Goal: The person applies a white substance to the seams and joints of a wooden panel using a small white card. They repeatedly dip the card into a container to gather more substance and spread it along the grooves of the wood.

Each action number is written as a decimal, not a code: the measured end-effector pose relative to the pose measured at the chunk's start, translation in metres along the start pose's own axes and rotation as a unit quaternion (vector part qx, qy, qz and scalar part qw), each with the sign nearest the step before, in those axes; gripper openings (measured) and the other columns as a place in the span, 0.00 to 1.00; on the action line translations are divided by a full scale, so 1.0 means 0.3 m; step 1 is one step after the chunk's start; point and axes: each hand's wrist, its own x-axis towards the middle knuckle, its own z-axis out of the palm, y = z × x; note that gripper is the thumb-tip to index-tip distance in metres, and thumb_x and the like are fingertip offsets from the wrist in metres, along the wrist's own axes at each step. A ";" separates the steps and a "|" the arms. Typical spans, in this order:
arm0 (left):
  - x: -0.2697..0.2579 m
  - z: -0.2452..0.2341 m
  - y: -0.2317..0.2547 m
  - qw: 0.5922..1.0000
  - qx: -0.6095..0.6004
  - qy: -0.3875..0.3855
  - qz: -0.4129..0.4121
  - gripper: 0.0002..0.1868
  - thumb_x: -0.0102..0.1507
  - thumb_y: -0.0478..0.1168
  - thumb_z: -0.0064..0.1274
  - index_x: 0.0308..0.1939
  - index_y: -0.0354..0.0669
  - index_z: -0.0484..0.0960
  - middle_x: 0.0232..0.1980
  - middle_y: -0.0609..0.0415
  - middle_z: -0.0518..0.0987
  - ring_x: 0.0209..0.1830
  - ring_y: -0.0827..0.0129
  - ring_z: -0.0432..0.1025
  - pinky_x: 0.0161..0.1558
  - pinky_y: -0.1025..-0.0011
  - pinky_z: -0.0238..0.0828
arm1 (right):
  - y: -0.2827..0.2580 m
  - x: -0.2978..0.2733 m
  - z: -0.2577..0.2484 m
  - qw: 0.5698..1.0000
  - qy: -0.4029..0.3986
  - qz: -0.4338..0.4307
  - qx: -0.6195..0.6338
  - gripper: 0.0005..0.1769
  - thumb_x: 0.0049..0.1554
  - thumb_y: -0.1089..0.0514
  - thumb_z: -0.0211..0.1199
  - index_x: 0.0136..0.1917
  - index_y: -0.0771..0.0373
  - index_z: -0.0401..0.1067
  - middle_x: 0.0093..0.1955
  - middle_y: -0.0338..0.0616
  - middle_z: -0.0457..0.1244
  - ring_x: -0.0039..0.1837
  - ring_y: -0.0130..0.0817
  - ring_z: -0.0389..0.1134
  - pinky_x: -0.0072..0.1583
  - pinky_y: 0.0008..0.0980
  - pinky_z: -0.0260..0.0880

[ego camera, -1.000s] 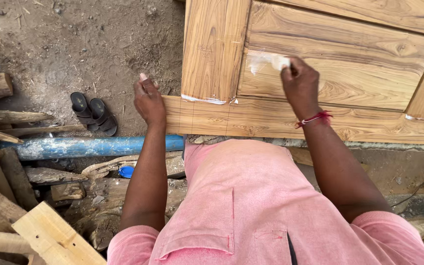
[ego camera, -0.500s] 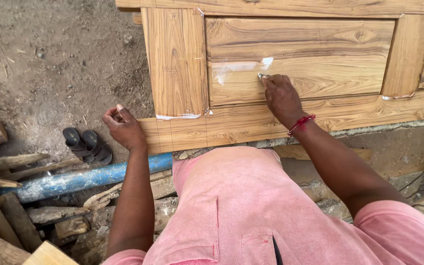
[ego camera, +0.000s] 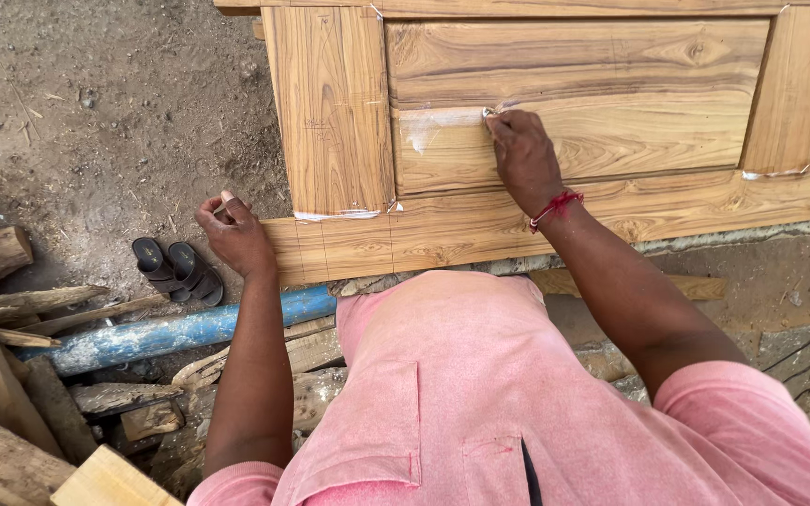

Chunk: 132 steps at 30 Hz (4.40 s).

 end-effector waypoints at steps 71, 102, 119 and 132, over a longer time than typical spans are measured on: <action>-1.028 0.297 0.829 0.941 -0.132 -0.143 0.277 0.17 0.71 0.42 0.51 0.29 0.38 0.73 0.23 0.50 0.72 0.19 0.68 0.69 0.25 0.65 0.64 | -0.070 -0.166 -0.516 0.966 0.036 -0.191 0.171 0.26 0.61 0.70 0.68 0.69 0.50 0.75 0.56 0.43 0.58 0.55 0.37 0.60 0.55 0.36 0.67; -0.831 0.002 0.218 0.985 -0.160 0.070 0.002 0.20 0.70 0.38 0.54 0.23 0.39 0.69 0.17 0.58 0.63 0.17 0.78 0.55 0.21 0.69 0.51 | -0.215 0.479 -0.011 0.682 -0.191 -0.534 -0.462 0.23 0.63 0.59 0.50 0.68 0.44 0.74 0.59 0.39 0.62 0.64 0.34 0.60 0.67 0.37 0.58; -0.881 -0.002 0.197 0.986 -0.160 0.053 -0.014 0.19 0.70 0.38 0.54 0.24 0.42 0.71 0.18 0.63 0.64 0.17 0.82 0.58 0.19 0.74 0.52 | -0.093 0.449 0.057 0.787 -0.235 -0.474 -0.317 0.34 0.63 0.70 0.49 0.77 0.43 0.68 0.58 0.44 0.62 0.62 0.38 0.62 0.63 0.42 0.63; -0.946 0.160 0.359 0.968 -0.221 -0.115 -0.009 0.14 0.74 0.44 0.43 0.42 0.42 0.80 0.33 0.56 0.82 0.25 0.75 0.73 0.28 0.72 0.71 | -0.149 -0.002 -0.100 0.847 -0.438 0.053 0.298 0.18 0.65 0.53 0.57 0.67 0.55 0.72 0.56 0.40 0.70 0.60 0.28 0.70 0.60 0.27 0.73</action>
